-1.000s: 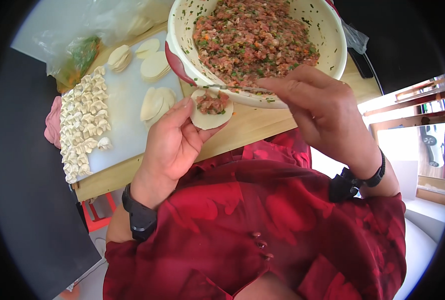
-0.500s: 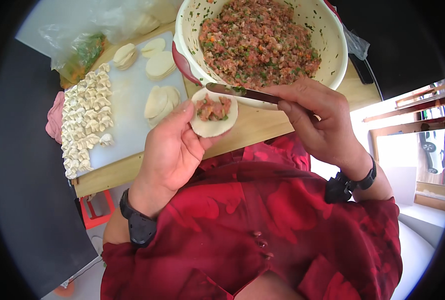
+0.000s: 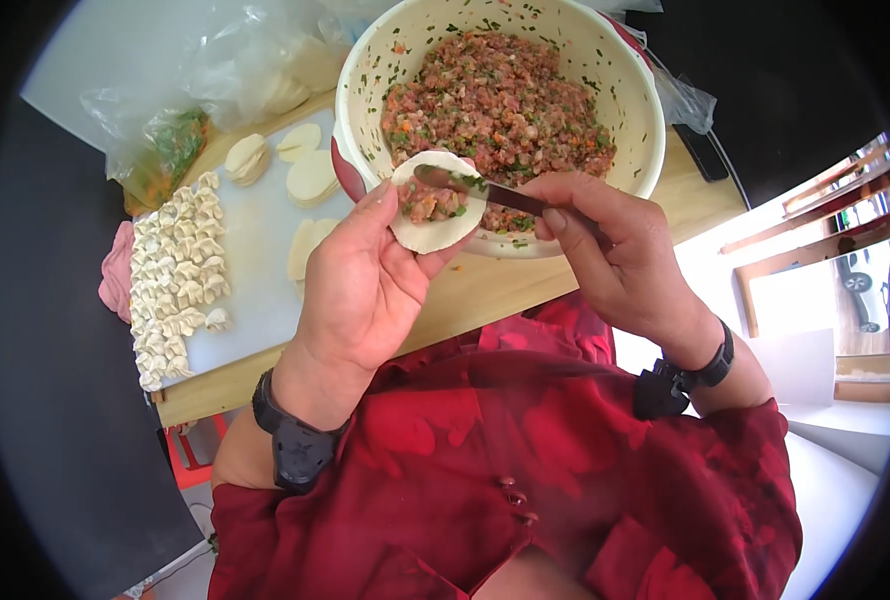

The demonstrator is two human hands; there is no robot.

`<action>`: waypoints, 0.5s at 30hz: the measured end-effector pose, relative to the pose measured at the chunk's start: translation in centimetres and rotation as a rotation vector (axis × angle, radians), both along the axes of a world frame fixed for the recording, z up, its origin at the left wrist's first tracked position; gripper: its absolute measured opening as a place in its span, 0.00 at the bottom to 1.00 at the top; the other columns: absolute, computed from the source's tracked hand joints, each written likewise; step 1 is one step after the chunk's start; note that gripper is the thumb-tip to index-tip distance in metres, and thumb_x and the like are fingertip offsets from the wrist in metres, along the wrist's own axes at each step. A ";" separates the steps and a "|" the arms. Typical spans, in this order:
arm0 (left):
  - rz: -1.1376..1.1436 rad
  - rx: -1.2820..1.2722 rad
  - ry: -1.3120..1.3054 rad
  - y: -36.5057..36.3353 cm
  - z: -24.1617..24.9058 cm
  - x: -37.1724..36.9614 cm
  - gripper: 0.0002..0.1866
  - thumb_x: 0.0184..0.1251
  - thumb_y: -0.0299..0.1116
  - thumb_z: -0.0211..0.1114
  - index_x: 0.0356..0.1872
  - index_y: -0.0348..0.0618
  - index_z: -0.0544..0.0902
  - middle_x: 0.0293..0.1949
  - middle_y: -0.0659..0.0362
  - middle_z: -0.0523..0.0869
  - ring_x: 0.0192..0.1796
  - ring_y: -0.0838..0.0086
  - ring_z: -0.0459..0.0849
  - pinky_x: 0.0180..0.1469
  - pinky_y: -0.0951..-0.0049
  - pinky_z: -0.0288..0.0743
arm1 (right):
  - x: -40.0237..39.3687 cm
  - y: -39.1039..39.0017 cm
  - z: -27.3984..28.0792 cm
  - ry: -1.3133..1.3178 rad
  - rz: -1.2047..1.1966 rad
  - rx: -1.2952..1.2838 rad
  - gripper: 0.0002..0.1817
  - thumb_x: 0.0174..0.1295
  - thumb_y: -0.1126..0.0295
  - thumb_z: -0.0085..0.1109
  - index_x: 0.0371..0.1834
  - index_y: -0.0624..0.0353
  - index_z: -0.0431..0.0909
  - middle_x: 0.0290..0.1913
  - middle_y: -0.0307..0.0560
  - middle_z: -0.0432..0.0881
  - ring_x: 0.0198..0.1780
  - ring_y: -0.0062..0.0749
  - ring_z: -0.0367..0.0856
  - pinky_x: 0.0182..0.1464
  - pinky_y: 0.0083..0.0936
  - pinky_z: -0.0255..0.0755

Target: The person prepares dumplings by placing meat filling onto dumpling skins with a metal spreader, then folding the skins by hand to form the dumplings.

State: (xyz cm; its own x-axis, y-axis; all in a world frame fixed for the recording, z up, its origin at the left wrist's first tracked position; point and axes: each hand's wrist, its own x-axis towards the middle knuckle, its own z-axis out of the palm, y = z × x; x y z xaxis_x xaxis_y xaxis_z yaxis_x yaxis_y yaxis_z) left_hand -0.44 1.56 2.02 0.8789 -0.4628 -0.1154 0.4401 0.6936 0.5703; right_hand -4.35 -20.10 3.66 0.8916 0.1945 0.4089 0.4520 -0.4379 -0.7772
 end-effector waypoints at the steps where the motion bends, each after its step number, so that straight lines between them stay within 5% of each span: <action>1: -0.002 0.001 -0.003 -0.1 0.1 0.0 0.23 0.80 0.34 0.41 0.70 0.34 0.58 0.67 0.48 0.70 0.68 0.58 0.71 0.71 0.57 0.68 | 0.2 -0.2 0.0 -0.007 -0.033 -0.039 0.10 0.66 0.79 0.51 0.48 0.62 0.78 0.32 0.46 0.80 0.34 0.25 0.78 0.38 0.22 0.73; 6: 0.016 0.085 0.008 -0.3 0.3 0.2 0.22 0.80 0.33 0.41 0.70 0.34 0.58 0.67 0.49 0.71 0.68 0.58 0.71 0.69 0.57 0.71 | 1.2 -0.8 0.2 -0.021 -0.247 0.016 0.10 0.67 0.78 0.50 0.48 0.61 0.76 0.29 0.43 0.77 0.30 0.23 0.75 0.34 0.22 0.71; 9: -0.040 0.041 -0.019 -0.5 0.3 0.5 0.22 0.79 0.32 0.42 0.69 0.34 0.60 0.66 0.50 0.72 0.67 0.59 0.73 0.69 0.57 0.72 | 0.5 0.3 0.3 0.150 -0.065 0.115 0.11 0.61 0.76 0.60 0.46 0.59 0.74 0.27 0.38 0.74 0.25 0.18 0.68 0.27 0.19 0.64; 12: -0.057 0.054 -0.009 -1.1 0.4 0.4 0.21 0.79 0.32 0.42 0.68 0.34 0.62 0.64 0.51 0.73 0.65 0.60 0.75 0.67 0.58 0.73 | 0.9 1.2 0.1 0.011 0.035 -0.055 0.12 0.58 0.76 0.65 0.44 0.58 0.75 0.25 0.37 0.72 0.24 0.16 0.66 0.27 0.18 0.63; 15: -0.023 0.121 -0.039 -1.2 0.4 0.4 0.21 0.79 0.33 0.41 0.67 0.34 0.64 0.63 0.51 0.75 0.63 0.61 0.77 0.67 0.60 0.74 | 1.6 1.8 -0.5 0.029 0.030 0.071 0.08 0.57 0.76 0.66 0.39 0.58 0.78 0.23 0.35 0.70 0.23 0.14 0.64 0.26 0.18 0.62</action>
State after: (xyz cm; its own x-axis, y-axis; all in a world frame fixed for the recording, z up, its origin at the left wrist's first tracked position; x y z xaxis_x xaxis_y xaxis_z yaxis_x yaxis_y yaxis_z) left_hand -0.08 0.34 2.44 0.8733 -0.4673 -0.1377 0.4309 0.6089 0.6660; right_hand -2.72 -18.33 3.12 0.8974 0.1928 0.3968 0.4410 -0.3675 -0.8188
